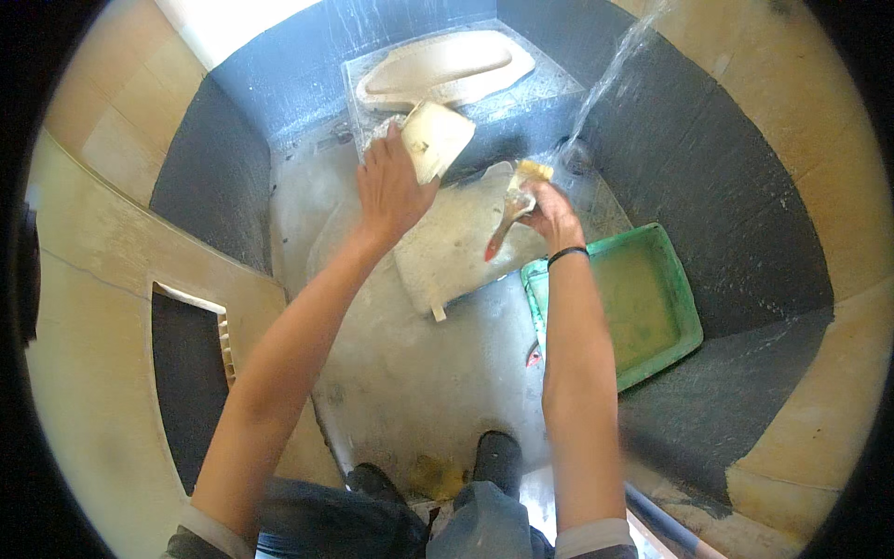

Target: The person washes a paint tray, a brush, and a small container by hand in a bucket of water and under a running tap.

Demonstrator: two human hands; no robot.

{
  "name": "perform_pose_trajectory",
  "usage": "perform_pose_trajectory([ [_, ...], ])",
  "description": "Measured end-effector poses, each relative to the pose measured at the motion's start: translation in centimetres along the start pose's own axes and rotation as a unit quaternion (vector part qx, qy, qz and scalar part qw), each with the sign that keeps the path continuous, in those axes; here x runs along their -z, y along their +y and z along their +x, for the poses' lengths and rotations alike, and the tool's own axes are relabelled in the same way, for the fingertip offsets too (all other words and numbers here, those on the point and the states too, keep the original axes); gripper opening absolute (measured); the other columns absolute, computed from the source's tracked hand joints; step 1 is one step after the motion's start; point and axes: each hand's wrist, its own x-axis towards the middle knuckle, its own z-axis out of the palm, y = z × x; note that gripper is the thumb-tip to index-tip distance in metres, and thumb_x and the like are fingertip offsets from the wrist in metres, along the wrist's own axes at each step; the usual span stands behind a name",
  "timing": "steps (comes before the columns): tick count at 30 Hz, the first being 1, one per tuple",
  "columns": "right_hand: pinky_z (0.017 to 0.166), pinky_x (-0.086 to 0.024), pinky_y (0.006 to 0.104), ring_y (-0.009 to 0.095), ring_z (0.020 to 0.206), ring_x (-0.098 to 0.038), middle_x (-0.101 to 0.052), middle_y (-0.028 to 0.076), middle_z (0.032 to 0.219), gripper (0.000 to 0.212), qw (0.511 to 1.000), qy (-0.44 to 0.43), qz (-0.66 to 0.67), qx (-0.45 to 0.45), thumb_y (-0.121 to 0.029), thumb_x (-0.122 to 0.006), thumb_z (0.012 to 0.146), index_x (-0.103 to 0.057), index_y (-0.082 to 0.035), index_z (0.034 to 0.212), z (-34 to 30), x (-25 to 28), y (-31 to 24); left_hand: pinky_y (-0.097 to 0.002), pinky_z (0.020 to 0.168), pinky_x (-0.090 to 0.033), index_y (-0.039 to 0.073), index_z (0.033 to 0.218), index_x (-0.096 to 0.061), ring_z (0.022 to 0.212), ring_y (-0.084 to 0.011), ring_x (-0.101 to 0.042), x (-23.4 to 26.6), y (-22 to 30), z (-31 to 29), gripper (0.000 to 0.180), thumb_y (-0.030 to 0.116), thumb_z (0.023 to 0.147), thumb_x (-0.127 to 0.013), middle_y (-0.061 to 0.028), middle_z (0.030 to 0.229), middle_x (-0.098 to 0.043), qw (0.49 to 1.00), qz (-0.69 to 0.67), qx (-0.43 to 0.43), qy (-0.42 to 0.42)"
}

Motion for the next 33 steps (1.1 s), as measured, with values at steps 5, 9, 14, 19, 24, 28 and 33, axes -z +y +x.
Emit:
perform_pose_trajectory([
  [5,0.093,-0.054,0.0549,0.033,0.109,-0.067,-0.064,0.015,0.126,0.04,0.994,-0.053,0.097,-0.02,-0.014,-0.057,0.091,-0.052,-0.006,0.13,-0.9,0.4,0.6,-0.0554,0.102,-0.041,-0.01,0.143,-0.033,0.119,-0.0457,-0.052,-2.7,-0.1,-1.8,0.092,0.037,0.077,-0.079,-0.0294,0.126,-0.051,0.975,-0.096,0.191,-0.055],
  [9,0.09,-0.053,0.0581,0.027,0.092,-0.064,-0.064,0.007,0.105,0.029,0.992,-0.045,0.114,0.0,-0.025,-0.056,0.092,-0.057,-0.01,0.117,-1.6,-1.5,0.4,-0.0511,0.111,-0.04,-0.011,0.143,-0.033,0.131,-0.0482,-0.047,-6.7,-3.4,-3.9,0.093,0.046,0.081,-0.07,-0.0359,0.139,-0.044,0.861,-0.251,0.411,-0.166],
  [14,0.08,-0.053,0.0548,0.025,0.075,-0.06,-0.057,0.002,0.079,0.034,0.974,-0.032,0.188,-0.124,-0.046,-0.053,0.09,-0.061,-0.014,0.097,-0.7,-0.3,-1.2,-0.0493,0.111,-0.042,-0.012,0.146,-0.029,0.134,-0.0464,-0.047,-7.6,-1.1,-5.3,0.097,0.051,0.083,-0.066,-0.0374,0.146,-0.041,0.751,-0.308,0.54,-0.225],
  [19,0.085,-0.053,0.0581,0.032,0.084,-0.066,-0.064,0.008,0.092,0.028,0.984,-0.051,0.165,-0.038,-0.037,-0.053,0.099,-0.057,-0.009,0.102,1.2,-0.9,-0.8,-0.0431,0.095,-0.051,-0.01,0.139,-0.044,0.118,-0.0318,-0.062,-6.3,0.1,-6.6,0.073,0.045,0.093,-0.059,-0.0224,0.129,-0.06,0.658,-0.429,0.557,-0.269],
  [24,0.086,-0.054,0.0561,0.037,0.099,-0.068,-0.069,0.015,0.103,0.054,0.987,-0.046,0.157,-0.012,-0.055,-0.041,0.106,-0.058,-0.004,0.109,1.7,-1.5,-1.0,-0.0402,0.093,-0.051,-0.007,0.137,-0.046,0.112,-0.0275,-0.063,-6.7,-1.1,-8.3,0.068,0.045,0.094,-0.057,-0.0188,0.125,-0.061,0.664,-0.475,0.53,-0.23],
  [28,0.089,-0.051,0.063,0.04,0.098,-0.067,-0.066,0.02,0.114,0.081,0.956,-0.06,0.278,-0.072,-0.074,-0.031,0.099,-0.053,0.001,0.122,0.8,-0.8,-1.4,-0.0377,0.091,-0.05,-0.004,0.136,-0.047,0.107,-0.0237,-0.063,-6.5,-1.8,-8.7,0.063,0.043,0.095,-0.057,-0.0148,0.119,-0.063,0.646,-0.497,0.541,-0.208],
  [33,0.093,-0.052,0.0699,0.047,0.101,-0.063,-0.058,0.026,0.12,0.044,0.978,0.022,0.208,0.014,-0.026,-0.059,0.099,-0.047,0.004,0.128,3.5,3.9,0.9,-0.0372,0.092,-0.049,-0.002,0.137,-0.045,0.108,-0.0229,-0.062,-6.3,1.0,-7.1,0.063,0.043,0.096,-0.058,-0.0138,0.12,-0.061,0.64,-0.519,0.534,-0.189],
])
